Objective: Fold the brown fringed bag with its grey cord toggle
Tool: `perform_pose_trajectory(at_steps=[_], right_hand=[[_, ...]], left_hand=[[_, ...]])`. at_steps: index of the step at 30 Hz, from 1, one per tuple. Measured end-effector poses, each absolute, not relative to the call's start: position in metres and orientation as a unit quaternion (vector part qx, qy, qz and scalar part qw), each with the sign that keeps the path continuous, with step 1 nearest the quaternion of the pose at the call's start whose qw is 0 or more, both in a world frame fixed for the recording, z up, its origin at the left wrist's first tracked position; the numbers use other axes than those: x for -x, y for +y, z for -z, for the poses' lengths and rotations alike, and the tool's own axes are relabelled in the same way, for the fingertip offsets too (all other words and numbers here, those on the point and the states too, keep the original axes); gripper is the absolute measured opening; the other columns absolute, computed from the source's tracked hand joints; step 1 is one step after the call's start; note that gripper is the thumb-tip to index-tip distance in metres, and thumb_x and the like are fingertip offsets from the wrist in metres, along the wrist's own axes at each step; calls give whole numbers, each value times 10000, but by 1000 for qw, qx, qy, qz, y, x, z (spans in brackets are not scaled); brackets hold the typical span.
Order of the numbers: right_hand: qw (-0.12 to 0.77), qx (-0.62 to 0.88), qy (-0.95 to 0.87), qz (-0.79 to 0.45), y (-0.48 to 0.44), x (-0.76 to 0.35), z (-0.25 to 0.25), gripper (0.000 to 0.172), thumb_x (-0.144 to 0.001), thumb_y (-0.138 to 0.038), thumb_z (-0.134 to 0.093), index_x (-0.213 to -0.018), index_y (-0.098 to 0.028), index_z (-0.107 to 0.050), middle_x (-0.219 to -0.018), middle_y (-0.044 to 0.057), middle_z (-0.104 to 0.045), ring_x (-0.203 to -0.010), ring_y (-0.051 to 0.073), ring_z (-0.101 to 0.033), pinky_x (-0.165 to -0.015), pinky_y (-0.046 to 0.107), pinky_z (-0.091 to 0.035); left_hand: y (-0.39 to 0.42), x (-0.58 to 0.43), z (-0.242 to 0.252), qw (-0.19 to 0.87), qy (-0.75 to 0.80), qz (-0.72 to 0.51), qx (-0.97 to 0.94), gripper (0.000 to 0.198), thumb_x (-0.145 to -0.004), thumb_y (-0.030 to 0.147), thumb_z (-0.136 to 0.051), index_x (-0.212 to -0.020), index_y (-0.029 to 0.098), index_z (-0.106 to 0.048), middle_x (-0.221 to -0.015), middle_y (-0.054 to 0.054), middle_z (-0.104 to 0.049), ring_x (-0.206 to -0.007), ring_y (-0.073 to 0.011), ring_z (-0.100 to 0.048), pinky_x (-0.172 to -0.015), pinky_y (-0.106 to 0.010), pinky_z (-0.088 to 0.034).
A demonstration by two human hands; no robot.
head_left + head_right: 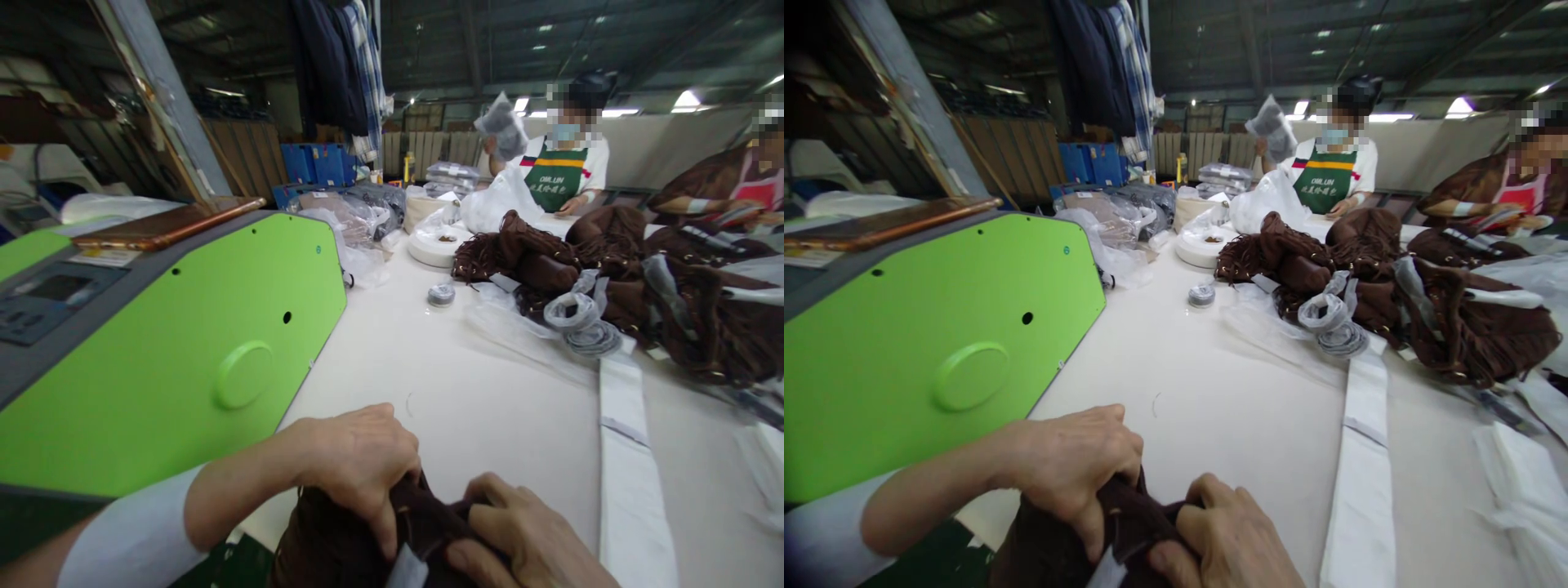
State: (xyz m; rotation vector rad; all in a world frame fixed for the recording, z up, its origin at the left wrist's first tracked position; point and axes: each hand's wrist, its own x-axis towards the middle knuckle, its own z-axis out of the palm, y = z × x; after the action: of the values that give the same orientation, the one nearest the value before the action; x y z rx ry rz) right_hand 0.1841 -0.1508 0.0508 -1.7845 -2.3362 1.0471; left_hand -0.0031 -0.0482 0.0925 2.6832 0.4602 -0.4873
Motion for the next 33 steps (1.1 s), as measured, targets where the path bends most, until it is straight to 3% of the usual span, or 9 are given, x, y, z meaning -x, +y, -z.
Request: perform_pose_trajectory(at_steps=[6,11,15,22,26,29,33], right_hand=[[94,652,-646,-386,-121,-190,-32,155,-723,-323,-609,-777,-205,-524,-714,-23,-599,-688,145,-540,-589,245,-331],[55,664,-666,-334,-88,-199,-38,217,-659,-234,-637,-849,-185,-544,-797,7,-626,-722,147,-546,-589,231,-332],[7,675,-689,-264,-54,-207,-51,300,-667,-249,-649,-958,-181,-617,-921,47,-665,-832,192,-572,-647,253,-357],[-24,647,-699,-304,-31,-217,-23,290,-700,-184,-547,-954,-198,-686,-941,33,-706,-869,191,-622,-722,257,-420],[4,646,-700,-304,-36,-219,-18,287,-704,-186,-523,-945,-169,-678,-938,58,-702,-879,204,-623,-724,262,-424],[25,644,-700,-309,-38,-221,-17,275,-699,-177,-509,-916,-145,-673,-920,78,-701,-874,217,-623,-726,275,-423],[48,641,-695,-322,-37,-223,-12,269,-686,-169,-493,-884,-136,-671,-904,84,-701,-863,219,-621,-719,274,-424]], left_hand=[[-31,-9,-66,216,268,160,-925,368,-630,468,-748,-878,199,-708,-674,-26,-669,-646,-190,-591,-547,-243,-364],[-9,-25,-57,272,338,180,-883,383,-572,430,-780,-860,188,-705,-676,0,-635,-626,-168,-549,-510,-235,-350],[16,-40,-53,298,371,176,-862,368,-636,409,-737,-915,175,-680,-744,17,-651,-643,-138,-562,-514,-202,-383],[29,-55,-39,242,390,169,-872,508,-581,410,-765,-983,134,-621,-928,-89,-669,-789,-216,-609,-602,-243,-444],[17,-46,-45,208,362,107,-902,550,-672,412,-698,-1111,120,-538,-1079,-139,-620,-973,-280,-574,-834,-386,-440],[-1,-38,-56,189,325,46,-925,468,-749,256,-609,-1187,150,-487,-1192,-112,-560,-1105,-260,-503,-951,-414,-365],[-37,-25,-77,209,309,-68,-925,256,-791,126,-511,-1039,129,-575,-1049,-91,-614,-1010,-218,-544,-899,-334,-402]])
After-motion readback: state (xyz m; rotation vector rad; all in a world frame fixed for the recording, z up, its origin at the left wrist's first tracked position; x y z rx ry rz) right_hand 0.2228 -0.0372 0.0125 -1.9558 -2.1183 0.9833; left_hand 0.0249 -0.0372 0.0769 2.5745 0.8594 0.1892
